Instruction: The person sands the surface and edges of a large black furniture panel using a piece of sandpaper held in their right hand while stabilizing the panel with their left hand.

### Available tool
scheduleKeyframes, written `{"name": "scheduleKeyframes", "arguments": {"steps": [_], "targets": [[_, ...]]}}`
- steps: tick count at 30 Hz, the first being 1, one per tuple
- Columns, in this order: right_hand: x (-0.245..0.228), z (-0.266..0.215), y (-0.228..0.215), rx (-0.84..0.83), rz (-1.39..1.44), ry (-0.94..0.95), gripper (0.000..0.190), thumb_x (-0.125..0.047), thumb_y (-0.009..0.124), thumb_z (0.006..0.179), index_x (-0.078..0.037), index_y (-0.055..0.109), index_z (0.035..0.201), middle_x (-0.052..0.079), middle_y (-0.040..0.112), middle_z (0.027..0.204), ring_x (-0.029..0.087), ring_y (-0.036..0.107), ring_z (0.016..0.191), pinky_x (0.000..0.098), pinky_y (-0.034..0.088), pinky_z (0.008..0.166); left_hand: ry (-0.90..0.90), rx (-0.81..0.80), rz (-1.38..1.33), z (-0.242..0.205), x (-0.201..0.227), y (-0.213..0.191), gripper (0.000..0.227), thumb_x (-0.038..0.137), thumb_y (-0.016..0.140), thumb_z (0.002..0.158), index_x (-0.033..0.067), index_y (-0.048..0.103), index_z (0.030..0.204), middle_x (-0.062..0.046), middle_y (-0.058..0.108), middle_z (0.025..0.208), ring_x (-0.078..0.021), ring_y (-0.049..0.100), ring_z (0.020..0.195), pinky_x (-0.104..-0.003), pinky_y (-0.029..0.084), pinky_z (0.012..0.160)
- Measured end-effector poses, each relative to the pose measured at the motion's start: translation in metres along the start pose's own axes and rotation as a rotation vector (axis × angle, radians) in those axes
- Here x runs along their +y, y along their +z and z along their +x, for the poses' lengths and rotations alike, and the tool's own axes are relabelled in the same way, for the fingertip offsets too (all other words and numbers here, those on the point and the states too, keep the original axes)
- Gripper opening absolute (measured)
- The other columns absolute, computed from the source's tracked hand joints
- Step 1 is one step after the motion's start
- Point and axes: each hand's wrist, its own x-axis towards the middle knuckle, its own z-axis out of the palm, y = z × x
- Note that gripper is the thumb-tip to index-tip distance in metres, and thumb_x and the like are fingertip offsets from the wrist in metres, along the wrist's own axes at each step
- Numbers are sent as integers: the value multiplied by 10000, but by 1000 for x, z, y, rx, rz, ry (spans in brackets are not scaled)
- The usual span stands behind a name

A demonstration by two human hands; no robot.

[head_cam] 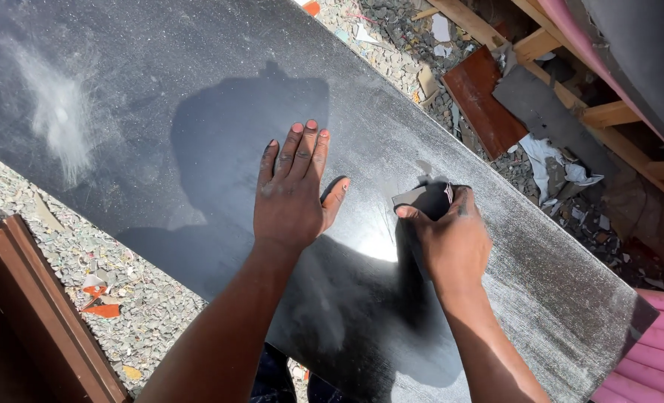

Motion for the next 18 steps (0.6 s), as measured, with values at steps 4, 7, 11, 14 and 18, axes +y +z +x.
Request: {"name": "scheduleKeyframes", "arguments": {"steps": [4, 7, 11, 14, 18], "targets": [[-8, 14, -4, -19, -3, -106, 820, -582, 851, 793, 8, 558, 1281, 315, 670, 1105, 532, 635, 1136, 624, 513, 903, -11, -43, -45, -1, 1, -6, 735, 551, 591, 1016, 87, 464, 1571, -129, 467, 1609, -289, 433, 1494, -535, 318, 1218], [11, -2, -8, -56, -91, 20, 897, -692, 828, 751, -9, 572, 1273, 299, 698, 1062, 498, 667, 1118, 610, 535, 885, -4, -22, -19, 1, 0, -5, 735, 545, 608, 1006, 96, 467, 1570, -128, 461, 1613, -288, 438, 1491, -527, 338, 1209], [9, 9, 5, -6, -48, 48, 970, -707, 840, 705, 40, 572, 1264, 350, 684, 1077, 533, 657, 1112, 622, 532, 881, -17, 9, -52, 3, -2, -1, 745, 524, 651, 964, 97, 493, 1554, -130, 475, 1601, -293, 451, 1481, -535, 351, 1202], [-14, 23, -1, -36, -36, -37, 935, -684, 841, 737, 36, 571, 1269, 342, 686, 1073, 538, 655, 1110, 614, 530, 879, -24, 29, -57, 1, 1, -5, 736, 514, 667, 954, 98, 510, 1541, -133, 495, 1584, -291, 465, 1469, -530, 364, 1195], [14, 15, -10, -110, -191, 37, 963, -744, 808, 715, -2, 560, 1277, 325, 702, 1067, 516, 677, 1100, 602, 545, 881, -25, 62, -78, 5, 1, -6, 723, 499, 680, 927, 99, 549, 1514, -135, 530, 1560, -288, 496, 1448, -532, 385, 1180]]}}
